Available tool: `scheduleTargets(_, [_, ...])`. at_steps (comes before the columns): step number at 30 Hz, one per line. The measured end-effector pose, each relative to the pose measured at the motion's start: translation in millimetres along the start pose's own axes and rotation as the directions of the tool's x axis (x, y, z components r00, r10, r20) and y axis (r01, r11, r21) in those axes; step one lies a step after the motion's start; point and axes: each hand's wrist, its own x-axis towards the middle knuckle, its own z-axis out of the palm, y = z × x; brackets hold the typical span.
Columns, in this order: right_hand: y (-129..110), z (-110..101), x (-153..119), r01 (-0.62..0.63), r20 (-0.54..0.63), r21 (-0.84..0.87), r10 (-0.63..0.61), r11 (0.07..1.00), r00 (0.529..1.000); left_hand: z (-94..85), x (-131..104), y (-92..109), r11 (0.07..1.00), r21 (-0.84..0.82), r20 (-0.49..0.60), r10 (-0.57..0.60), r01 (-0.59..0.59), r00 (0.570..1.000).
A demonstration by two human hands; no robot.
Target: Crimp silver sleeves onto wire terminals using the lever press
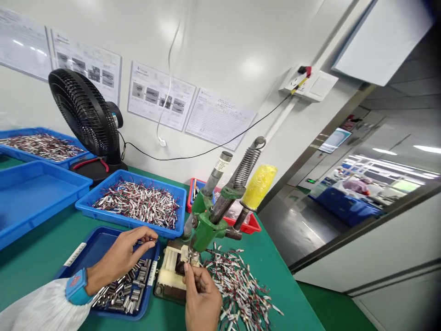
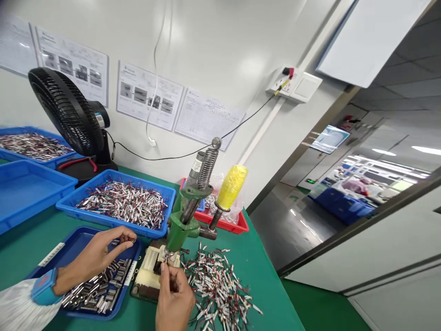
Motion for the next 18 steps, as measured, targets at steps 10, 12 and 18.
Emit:
scheduleTargets(10, [-10,9,-8,-0.049,-0.045,-0.053,0.047,0.997,0.998,-1.1,0,5,0.997,-0.047,-0.056,-0.06,0.057,0.997])
scheduleTargets(12, [-12,9,-9,-0.05,-0.048,-0.069,0.046,0.996,0.998,4.3,2,14,0.988,-0.116,-0.075,-0.112,0.103,0.991])
scheduleTargets(18, [-8,11,-10,-0.023,-0.052,-0.101,0.018,0.995,0.998,37.3,10,43,0.905,-0.382,-0.054,-0.225,0.188,0.973])
